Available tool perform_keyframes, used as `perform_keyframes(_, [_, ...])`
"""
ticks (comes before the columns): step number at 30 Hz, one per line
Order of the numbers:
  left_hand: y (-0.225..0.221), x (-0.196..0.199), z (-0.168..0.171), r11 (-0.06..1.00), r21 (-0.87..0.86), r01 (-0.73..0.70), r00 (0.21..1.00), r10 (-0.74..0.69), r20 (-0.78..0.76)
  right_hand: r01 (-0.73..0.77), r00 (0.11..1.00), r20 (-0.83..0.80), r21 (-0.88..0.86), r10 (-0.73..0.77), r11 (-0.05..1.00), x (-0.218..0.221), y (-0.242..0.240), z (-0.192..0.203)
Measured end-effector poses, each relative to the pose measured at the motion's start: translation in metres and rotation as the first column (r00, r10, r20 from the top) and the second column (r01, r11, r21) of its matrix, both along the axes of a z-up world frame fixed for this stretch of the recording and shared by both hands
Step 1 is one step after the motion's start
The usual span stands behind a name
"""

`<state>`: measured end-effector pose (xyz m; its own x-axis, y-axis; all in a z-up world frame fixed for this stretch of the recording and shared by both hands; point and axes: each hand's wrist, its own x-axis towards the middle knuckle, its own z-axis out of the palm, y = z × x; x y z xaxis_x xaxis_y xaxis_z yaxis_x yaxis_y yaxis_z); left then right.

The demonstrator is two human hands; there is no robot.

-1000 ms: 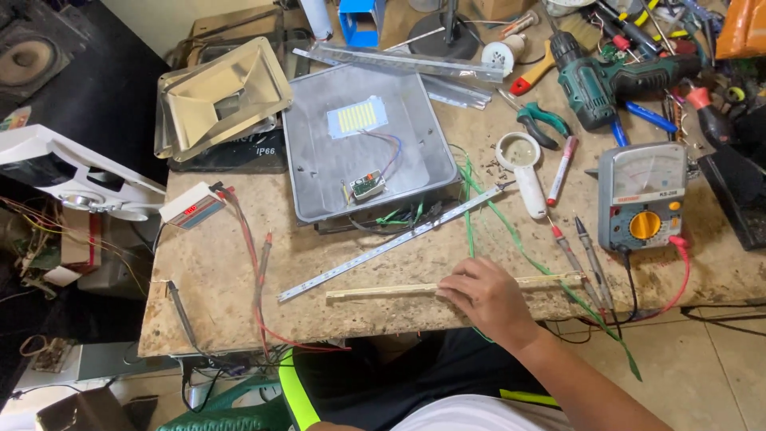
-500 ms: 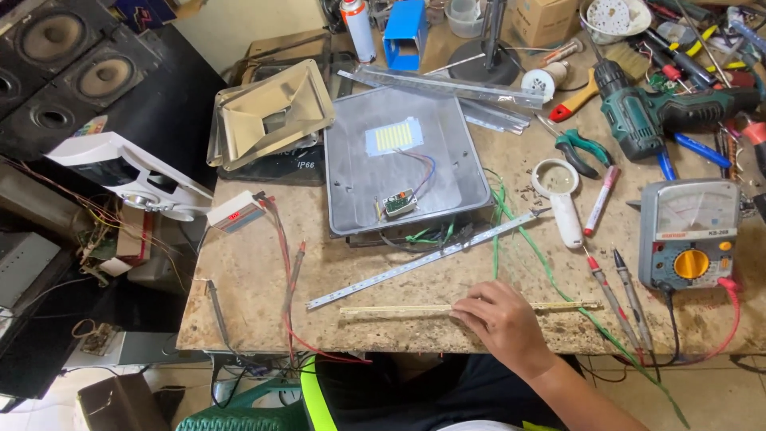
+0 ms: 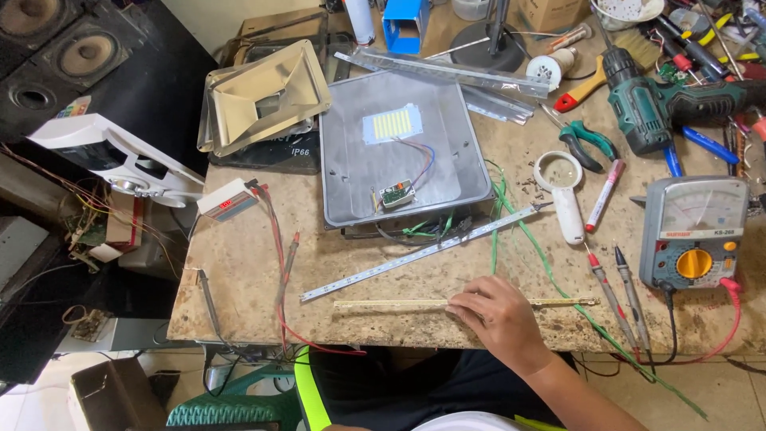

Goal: Testing individual LEDs on strips using multimeter probes to identify faulty components on a repair bench.

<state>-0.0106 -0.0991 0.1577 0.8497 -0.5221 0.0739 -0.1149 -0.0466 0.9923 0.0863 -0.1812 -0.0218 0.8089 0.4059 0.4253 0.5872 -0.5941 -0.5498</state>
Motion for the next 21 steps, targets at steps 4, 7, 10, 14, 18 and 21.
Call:
perform_keyframes(4, [0.048, 0.020, -0.046, 1.000, 0.026, -0.011, 0.999, 0.012, -0.039, -0.020, 0.999, 0.028, 0.013, 0.019, 1.000, -0.001, 0.000, 0.006])
perform_keyframes(7, [0.064, 0.028, -0.068, 0.999, 0.035, -0.003, 0.998, 0.005, -0.062, -0.025, 0.998, 0.052, 0.045, 0.023, 0.999, -0.002, -0.008, 0.014])
perform_keyframes(10, [0.073, 0.039, -0.083, 0.998, 0.050, 0.028, 0.997, -0.025, -0.069, -0.024, 0.997, 0.076, 0.019, 0.022, 1.000, 0.002, -0.017, 0.013])
perform_keyframes(14, [0.103, 0.051, -0.142, 0.650, 0.188, -0.737, 0.532, 0.385, 0.754, -0.044, 0.997, 0.063, 0.052, 0.040, 0.998, 0.007, -0.020, 0.016])
perform_keyframes(18, [0.111, 0.058, -0.186, 0.437, 0.257, -0.862, 0.416, 0.319, 0.851, -0.049, 0.999, 0.004, 0.039, 0.048, 0.998, 0.009, -0.020, 0.018])
perform_keyframes(21, [0.097, 0.066, -0.186, 0.370, 0.235, -0.899, 0.373, 0.361, 0.855, -0.047, 0.998, -0.031, 0.027, 0.048, 0.999, 0.009, -0.022, 0.014])
